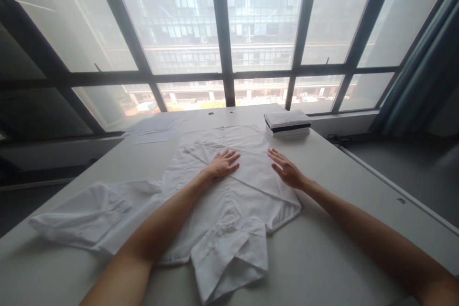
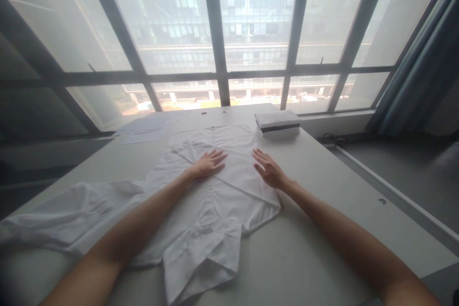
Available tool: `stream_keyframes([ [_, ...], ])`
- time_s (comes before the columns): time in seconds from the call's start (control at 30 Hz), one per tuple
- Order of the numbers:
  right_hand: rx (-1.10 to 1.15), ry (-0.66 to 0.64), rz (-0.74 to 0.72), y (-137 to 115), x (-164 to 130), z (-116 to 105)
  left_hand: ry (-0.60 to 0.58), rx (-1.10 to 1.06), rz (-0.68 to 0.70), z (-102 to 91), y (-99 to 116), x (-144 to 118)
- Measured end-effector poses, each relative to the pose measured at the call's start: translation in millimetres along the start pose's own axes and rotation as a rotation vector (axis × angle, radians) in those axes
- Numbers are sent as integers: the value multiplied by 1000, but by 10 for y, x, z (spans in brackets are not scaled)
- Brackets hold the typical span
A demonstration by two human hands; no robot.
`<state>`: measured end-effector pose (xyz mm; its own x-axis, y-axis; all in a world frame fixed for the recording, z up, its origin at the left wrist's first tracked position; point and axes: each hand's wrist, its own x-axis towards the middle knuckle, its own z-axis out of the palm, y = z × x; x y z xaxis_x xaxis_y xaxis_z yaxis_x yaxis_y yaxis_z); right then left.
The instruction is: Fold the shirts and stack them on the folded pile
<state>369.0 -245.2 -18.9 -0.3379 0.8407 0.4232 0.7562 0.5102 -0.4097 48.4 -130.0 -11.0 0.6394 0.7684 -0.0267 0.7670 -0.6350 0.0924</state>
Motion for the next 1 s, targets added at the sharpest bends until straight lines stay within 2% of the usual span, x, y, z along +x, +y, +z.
stream_keyframes([
  [0.07, -6, -219, -105, -85, -36, 65, 4, 0, -2, -4, 5, -4],
  [0.13, -24, -329, -140, -125, -68, 108, 4, -2, -2, -10, 10, -8],
  [0.2, -20, -317, -134, -125, -87, 111, 2, -3, 0, -12, 14, -10],
  [0.37, 36, -148, -110, -126, -100, 44, 12, -1, 3, 2, 4, -5],
  [0.43, 28, -167, -141, -159, -109, 41, 11, -6, 3, 7, -3, -2],
  [0.57, -30, -303, -222, -218, -132, 74, 14, -12, 3, 0, 1, -4],
  [0.63, -23, -306, -214, -214, -133, 85, 18, -15, 3, 1, 3, -6],
  [0.73, 21, -182, -143, -143, -115, 76, 40, -27, 12, 11, -7, -7],
  [0.87, 15, 157, 25, 91, -74, 11, 144, -13, 81, -13, 13, -26],
  [0.93, -24, 284, 134, 248, -60, -33, 224, 4, 155, -58, 88, -49],
  [1.0, -67, 344, 223, 393, -55, -73, 279, 2, 228, -110, 217, -82],
])
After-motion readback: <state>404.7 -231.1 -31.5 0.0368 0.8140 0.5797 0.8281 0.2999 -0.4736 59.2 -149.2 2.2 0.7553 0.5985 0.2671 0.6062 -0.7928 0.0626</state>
